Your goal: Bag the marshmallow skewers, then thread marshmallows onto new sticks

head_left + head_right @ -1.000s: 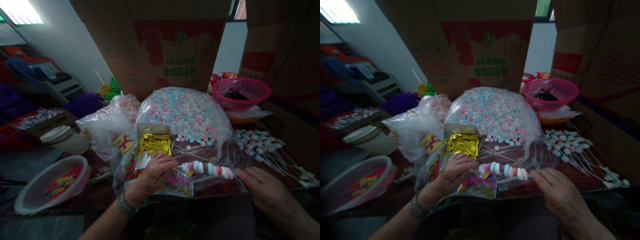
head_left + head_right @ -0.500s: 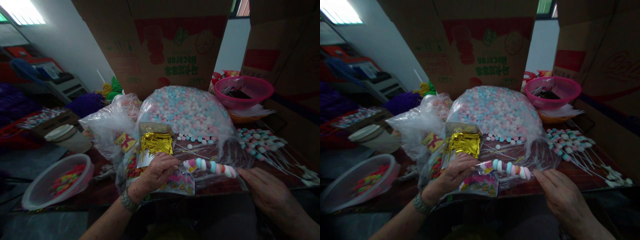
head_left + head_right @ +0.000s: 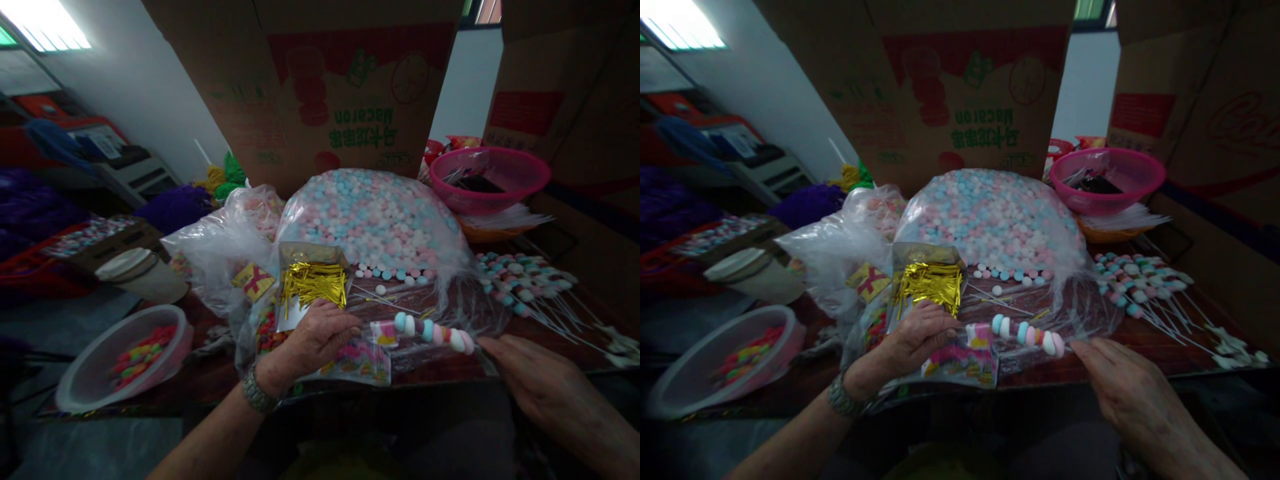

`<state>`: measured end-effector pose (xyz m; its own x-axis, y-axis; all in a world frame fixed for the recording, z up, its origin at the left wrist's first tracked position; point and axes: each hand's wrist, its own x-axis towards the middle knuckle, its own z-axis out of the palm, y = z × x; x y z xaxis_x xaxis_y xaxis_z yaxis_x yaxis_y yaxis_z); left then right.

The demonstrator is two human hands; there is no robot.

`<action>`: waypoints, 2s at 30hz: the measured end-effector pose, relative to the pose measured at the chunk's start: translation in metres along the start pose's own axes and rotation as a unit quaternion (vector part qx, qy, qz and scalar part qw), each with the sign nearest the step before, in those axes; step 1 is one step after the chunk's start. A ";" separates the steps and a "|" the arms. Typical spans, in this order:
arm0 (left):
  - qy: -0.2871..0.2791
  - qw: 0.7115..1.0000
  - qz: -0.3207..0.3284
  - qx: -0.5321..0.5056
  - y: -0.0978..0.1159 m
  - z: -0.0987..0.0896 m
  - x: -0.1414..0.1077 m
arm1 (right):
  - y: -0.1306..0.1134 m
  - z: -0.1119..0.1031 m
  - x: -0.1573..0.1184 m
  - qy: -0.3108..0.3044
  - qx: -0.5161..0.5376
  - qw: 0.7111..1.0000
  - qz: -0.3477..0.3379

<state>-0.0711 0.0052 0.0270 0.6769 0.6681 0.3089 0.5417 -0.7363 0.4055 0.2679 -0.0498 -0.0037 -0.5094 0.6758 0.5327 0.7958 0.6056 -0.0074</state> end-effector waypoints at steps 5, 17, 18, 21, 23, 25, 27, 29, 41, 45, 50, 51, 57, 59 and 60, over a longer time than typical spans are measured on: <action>-0.004 1.000 0.010 0.018 -0.005 0.002 -0.003 | -0.001 -0.001 0.000 0.007 0.014 1.000 -0.013; 0.070 0.997 0.013 -0.006 0.000 0.007 -0.004 | -0.011 0.004 -0.004 0.059 0.246 0.939 0.232; 0.077 0.997 0.013 -0.025 0.001 0.010 -0.005 | -0.019 0.008 0.000 0.065 0.313 0.897 0.305; 0.064 0.994 -0.003 -0.084 0.007 0.018 -0.004 | -0.057 0.029 0.024 0.059 0.531 0.732 0.423; 0.035 0.994 -0.030 -0.100 0.013 0.022 -0.003 | -0.083 0.043 0.045 0.036 0.650 0.633 0.419; 0.013 0.993 -0.066 -0.095 0.019 0.024 -0.003 | -0.103 0.056 0.064 0.031 0.699 0.580 0.418; 0.007 0.990 -0.102 -0.094 0.024 0.026 -0.004 | -0.112 0.065 0.077 0.047 0.699 0.566 0.435; 0.009 0.986 -0.129 -0.109 0.026 0.028 -0.007 | -0.113 0.070 0.082 0.059 0.680 0.575 0.451; 0.082 0.937 -0.177 -0.290 -0.001 0.016 -0.028 | -0.039 0.006 0.024 0.088 0.333 0.914 0.215; 0.091 0.944 -0.170 -0.266 -0.005 0.015 -0.028 | -0.040 -0.007 0.017 0.087 0.230 0.964 0.100; 0.070 0.953 -0.179 -0.233 -0.004 0.011 -0.025 | -0.039 -0.006 0.009 0.089 0.125 0.987 0.036; 0.064 0.955 -0.181 -0.227 -0.004 0.009 -0.024 | -0.038 -0.005 0.007 0.087 0.107 0.990 0.032; -0.007 0.964 -0.185 -0.190 0.005 0.006 -0.015 | -0.030 -0.012 0.004 0.056 0.052 0.997 -0.015; -0.019 0.970 -0.174 -0.167 0.009 0.007 -0.012 | -0.027 -0.015 0.007 0.052 0.038 0.998 -0.019; -0.021 0.973 -0.167 -0.156 0.010 0.007 -0.010 | -0.026 -0.017 0.009 0.047 0.032 0.998 -0.017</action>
<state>-0.0688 -0.0097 0.0219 0.5120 0.8551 0.0818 0.5617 -0.4053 0.7213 0.2480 -0.0668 0.0153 -0.5008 0.6131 0.6109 0.7544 0.6552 -0.0392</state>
